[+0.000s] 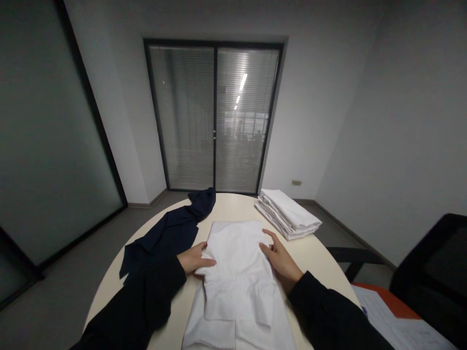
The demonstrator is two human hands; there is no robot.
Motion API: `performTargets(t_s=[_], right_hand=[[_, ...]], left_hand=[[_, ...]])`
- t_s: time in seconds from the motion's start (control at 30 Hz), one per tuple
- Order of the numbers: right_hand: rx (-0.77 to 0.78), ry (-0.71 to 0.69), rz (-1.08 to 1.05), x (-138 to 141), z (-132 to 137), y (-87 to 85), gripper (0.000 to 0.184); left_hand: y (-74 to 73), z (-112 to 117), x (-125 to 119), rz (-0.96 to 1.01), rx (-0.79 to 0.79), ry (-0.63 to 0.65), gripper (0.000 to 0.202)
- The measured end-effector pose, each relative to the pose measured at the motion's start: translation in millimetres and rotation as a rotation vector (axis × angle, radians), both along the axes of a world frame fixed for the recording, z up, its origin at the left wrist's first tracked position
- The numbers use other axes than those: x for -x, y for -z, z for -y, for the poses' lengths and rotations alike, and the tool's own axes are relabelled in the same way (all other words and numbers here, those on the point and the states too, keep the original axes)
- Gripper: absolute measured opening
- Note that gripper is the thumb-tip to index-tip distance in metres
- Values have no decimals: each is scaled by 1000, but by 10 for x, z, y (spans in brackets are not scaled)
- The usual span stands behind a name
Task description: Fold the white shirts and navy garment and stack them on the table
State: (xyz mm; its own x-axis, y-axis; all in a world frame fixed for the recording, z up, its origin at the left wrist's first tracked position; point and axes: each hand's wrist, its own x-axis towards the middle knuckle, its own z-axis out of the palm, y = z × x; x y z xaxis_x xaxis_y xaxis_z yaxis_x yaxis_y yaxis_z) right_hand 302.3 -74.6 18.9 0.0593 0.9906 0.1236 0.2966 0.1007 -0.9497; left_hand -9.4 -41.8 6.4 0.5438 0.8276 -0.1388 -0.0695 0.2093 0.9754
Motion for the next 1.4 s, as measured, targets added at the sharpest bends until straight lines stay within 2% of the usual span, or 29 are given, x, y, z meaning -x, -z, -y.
performTargets(t_s=[0.07, 0.13, 0.3, 0.43, 0.5, 0.57, 0.63, 0.77, 0.87, 0.97, 1.1, 1.23, 1.33, 1.4], right_hand=[[73, -31, -197, -8, 2, -13, 64], [165, -105, -288, -24, 16, -21, 66], [257, -267, -365, -49, 84, -101, 76], [330, -324, -418, -45, 138, -216, 81], [337, -338, -384, -67, 137, -220, 83], [306, -353, -323, -108, 109, -176, 83], [241, -333, -247, -154, 55, -102, 80], [118, -129, -258, -178, -108, 30, 74], [69, -35, -367, -133, -255, 62, 76], [37, -9, -392, -77, -399, 53, 76], [10, -29, -452, -41, -540, 45, 78], [38, -134, -430, -94, -575, 28, 83], [102, -233, -391, -158, -573, 11, 91], [148, -250, -389, -175, -596, 21, 83]], left_hand=[[-67, 17, 33, 39, 32, 80, 85], [-119, 30, 80, 7, 59, 154, 83], [-138, 53, 169, -87, 73, 237, 84], [-137, 111, 163, -125, 121, 310, 84], [-127, 123, 140, -151, 82, 314, 83], [-107, 97, 107, -159, 49, 239, 76], [-89, 22, 68, -201, 105, 99, 61], [-94, -250, -27, -222, 291, -167, 48], [-100, -467, -129, -128, 277, -240, 44], [-82, -601, -252, -40, 227, -304, 37], [-58, -621, -371, 61, 190, -323, 23], [-76, -574, -368, 145, 206, -307, 17], [-113, -557, -339, 170, 287, -264, 23], [-136, -560, -338, 183, 341, -221, 29]])
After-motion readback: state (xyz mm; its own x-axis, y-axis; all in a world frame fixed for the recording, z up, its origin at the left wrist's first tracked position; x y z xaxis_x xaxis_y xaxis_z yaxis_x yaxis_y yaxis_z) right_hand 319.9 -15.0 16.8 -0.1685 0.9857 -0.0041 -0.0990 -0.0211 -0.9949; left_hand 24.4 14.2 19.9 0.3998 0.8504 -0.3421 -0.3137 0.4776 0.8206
